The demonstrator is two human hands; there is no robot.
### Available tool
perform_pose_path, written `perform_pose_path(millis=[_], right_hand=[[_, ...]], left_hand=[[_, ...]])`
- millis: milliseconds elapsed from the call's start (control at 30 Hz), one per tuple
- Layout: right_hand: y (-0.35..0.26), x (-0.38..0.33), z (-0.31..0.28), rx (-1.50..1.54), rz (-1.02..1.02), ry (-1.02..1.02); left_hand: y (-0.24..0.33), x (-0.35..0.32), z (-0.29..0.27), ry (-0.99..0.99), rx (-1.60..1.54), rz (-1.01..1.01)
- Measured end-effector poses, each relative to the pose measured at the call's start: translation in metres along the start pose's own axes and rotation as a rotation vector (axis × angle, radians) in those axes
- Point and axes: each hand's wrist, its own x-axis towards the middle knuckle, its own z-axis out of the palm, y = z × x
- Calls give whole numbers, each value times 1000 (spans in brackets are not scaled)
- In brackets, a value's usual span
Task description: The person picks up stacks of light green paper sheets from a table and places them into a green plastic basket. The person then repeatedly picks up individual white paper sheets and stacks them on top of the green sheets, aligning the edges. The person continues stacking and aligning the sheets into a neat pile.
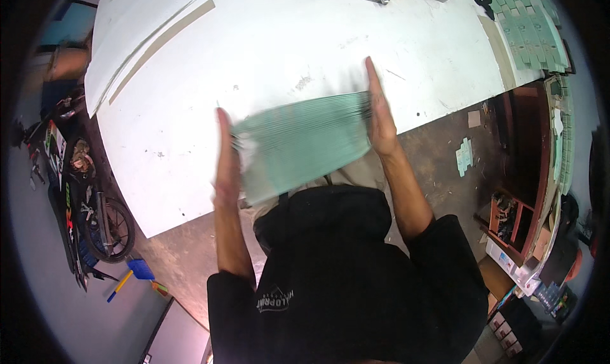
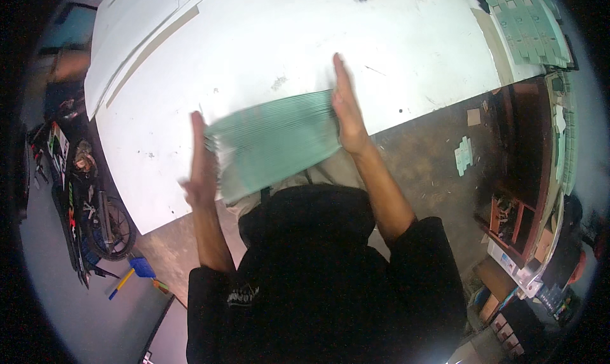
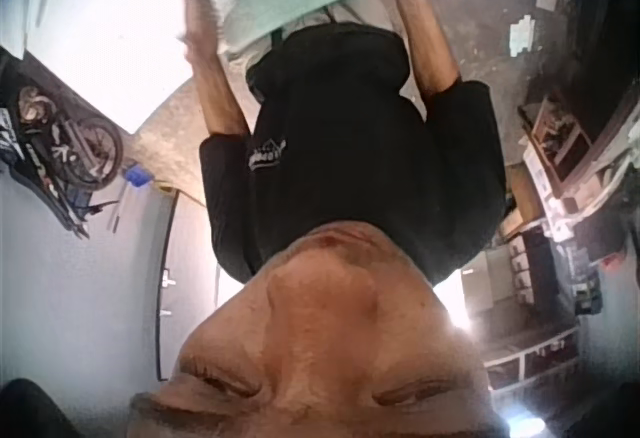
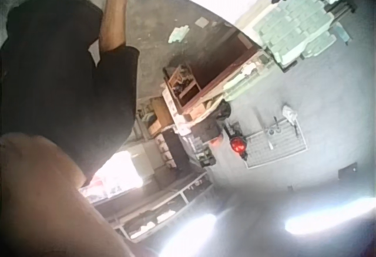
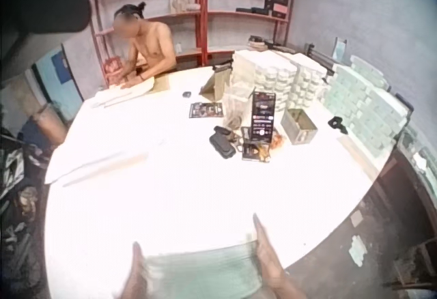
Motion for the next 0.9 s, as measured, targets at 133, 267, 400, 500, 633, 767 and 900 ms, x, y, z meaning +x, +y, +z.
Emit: perform_pose_path(millis=[133,267,400,500,633,767,900], right_hand=[[-9,10,-1,276,-88,28],[-16,16,-32,304,43,285],[-24,1,18,-24,34,3],[-24,-5,41,-146,80,-121],[-11,11,17,64,110,-33],[-16,14,7,163,47,23],[-13,17,-21,367,108,270]], left_hand=[[7,13,-15,110,9,-90],[12,-9,-39,206,-109,53],[-10,-25,-62,179,-56,-4],[-6,-10,-47,4,184,-14],[18,-29,-1,-29,-22,-1],[7,-12,-28,-38,89,-134],[17,-3,-52,163,-84,28]])
